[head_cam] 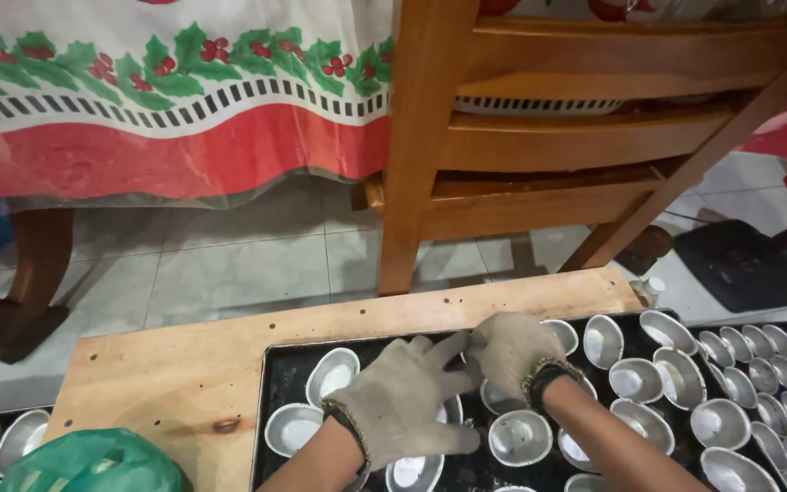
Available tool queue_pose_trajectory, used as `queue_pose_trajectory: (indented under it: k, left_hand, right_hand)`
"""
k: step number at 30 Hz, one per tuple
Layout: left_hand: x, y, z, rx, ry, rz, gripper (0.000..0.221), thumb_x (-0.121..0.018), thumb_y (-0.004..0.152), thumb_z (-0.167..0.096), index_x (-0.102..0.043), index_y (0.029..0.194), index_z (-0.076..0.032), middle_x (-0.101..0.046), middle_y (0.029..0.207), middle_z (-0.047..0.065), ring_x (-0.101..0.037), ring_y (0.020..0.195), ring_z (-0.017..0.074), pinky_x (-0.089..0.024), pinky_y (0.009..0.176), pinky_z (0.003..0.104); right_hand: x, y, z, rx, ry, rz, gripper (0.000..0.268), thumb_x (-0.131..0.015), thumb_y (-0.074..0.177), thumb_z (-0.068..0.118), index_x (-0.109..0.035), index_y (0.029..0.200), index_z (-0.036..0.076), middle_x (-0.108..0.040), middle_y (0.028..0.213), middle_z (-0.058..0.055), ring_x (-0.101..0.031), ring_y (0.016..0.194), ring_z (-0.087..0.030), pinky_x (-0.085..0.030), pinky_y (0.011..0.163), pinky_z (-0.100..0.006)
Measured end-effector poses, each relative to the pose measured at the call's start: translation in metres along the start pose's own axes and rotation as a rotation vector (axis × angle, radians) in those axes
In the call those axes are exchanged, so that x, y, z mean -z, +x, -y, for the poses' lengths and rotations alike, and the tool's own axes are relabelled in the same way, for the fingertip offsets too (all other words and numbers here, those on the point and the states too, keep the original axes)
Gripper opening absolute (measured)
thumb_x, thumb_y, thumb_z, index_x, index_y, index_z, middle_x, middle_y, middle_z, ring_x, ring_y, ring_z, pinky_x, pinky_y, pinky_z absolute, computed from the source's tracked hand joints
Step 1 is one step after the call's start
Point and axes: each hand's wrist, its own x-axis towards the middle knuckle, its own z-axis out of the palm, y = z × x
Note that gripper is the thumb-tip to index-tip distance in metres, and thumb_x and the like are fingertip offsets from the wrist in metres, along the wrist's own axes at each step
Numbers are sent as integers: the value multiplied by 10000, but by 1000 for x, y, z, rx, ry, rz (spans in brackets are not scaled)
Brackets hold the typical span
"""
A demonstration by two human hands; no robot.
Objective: Greasing small metal baking molds with a cloth and grease on a production table
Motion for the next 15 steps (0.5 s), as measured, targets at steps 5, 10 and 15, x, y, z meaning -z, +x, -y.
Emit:
queue_pose_trajectory:
  k: [5, 10, 15]
  left_hand:
    - [1, 1, -3, 68, -57, 61, 586, -496, 806, -621, -719, 1213, -263, -458, 1414, 81, -487, 1105, 341, -381, 955, 477]
    - [1, -3, -3, 28, -102, -15, 522, -536, 822, -590, -701, 1207, -279, -454, 1484, 65, -496, 1138, 343, -385, 960, 472]
    - [-6, -1, -2, 4, -22, -52, 498, -533, 827, -576, -712, 1173, -265, -454, 1502, 67, -539, 1074, 359, -424, 891, 483]
  right_hand:
    - [2, 1, -3, 154, 194, -35, 179, -553, 739, 267, -682, 691, 153, -755, 741, -33, -662, 710, -198, -499, 665, -361]
    - [8, -9, -5, 113, 285, -23, 246, -581, 761, 293, -534, 572, 143, -574, 556, 4, -545, 566, -167, -401, 540, -343]
    - [2, -4, -12, 164, 316, -59, 325, -593, 774, 360, -500, 551, 143, -558, 547, -2, -545, 575, -177, -416, 576, -364]
